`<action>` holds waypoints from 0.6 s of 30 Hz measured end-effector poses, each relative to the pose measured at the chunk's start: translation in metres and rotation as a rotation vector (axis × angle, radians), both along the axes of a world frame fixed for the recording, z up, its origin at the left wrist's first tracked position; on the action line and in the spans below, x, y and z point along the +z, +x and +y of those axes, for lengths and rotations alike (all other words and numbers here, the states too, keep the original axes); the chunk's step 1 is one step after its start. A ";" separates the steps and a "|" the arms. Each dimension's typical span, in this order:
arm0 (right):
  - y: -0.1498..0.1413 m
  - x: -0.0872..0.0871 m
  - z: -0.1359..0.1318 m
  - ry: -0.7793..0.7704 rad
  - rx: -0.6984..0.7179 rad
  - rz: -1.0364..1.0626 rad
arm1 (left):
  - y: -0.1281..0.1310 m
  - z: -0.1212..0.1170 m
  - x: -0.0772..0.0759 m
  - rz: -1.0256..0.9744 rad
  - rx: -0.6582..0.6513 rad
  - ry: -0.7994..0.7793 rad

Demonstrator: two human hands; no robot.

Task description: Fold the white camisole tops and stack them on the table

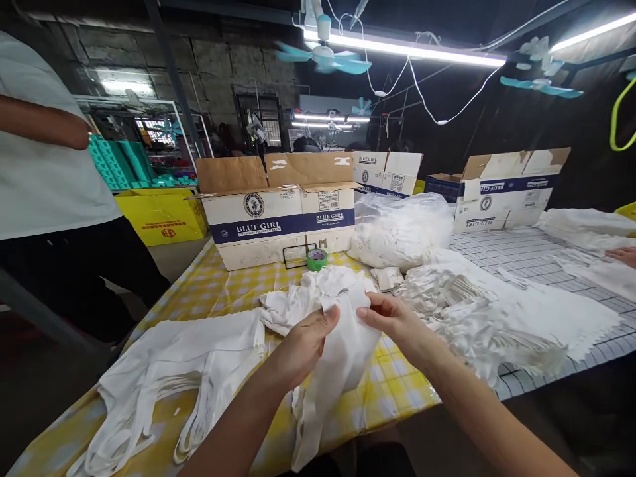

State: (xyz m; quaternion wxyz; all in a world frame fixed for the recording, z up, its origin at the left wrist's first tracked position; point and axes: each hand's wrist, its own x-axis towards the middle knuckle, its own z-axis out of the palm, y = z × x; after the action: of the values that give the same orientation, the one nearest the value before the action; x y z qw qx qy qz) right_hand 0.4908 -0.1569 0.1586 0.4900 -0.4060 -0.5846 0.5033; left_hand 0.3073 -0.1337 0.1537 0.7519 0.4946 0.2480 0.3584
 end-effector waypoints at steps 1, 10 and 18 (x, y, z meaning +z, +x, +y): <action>0.002 -0.001 0.001 -0.023 0.014 0.018 | -0.002 0.001 -0.005 0.070 0.089 0.007; 0.022 0.020 0.001 -0.129 0.069 0.165 | -0.039 -0.008 0.003 0.532 -0.304 0.259; 0.025 0.088 -0.028 -0.061 0.346 -0.251 | 0.017 -0.002 0.032 0.080 -0.235 0.548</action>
State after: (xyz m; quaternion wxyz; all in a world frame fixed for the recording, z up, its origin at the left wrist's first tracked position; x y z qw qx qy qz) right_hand 0.5163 -0.1847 0.2462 0.3072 -0.3737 -0.6865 0.5429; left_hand 0.3247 -0.1355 0.1854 0.6162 0.7182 0.1128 0.3028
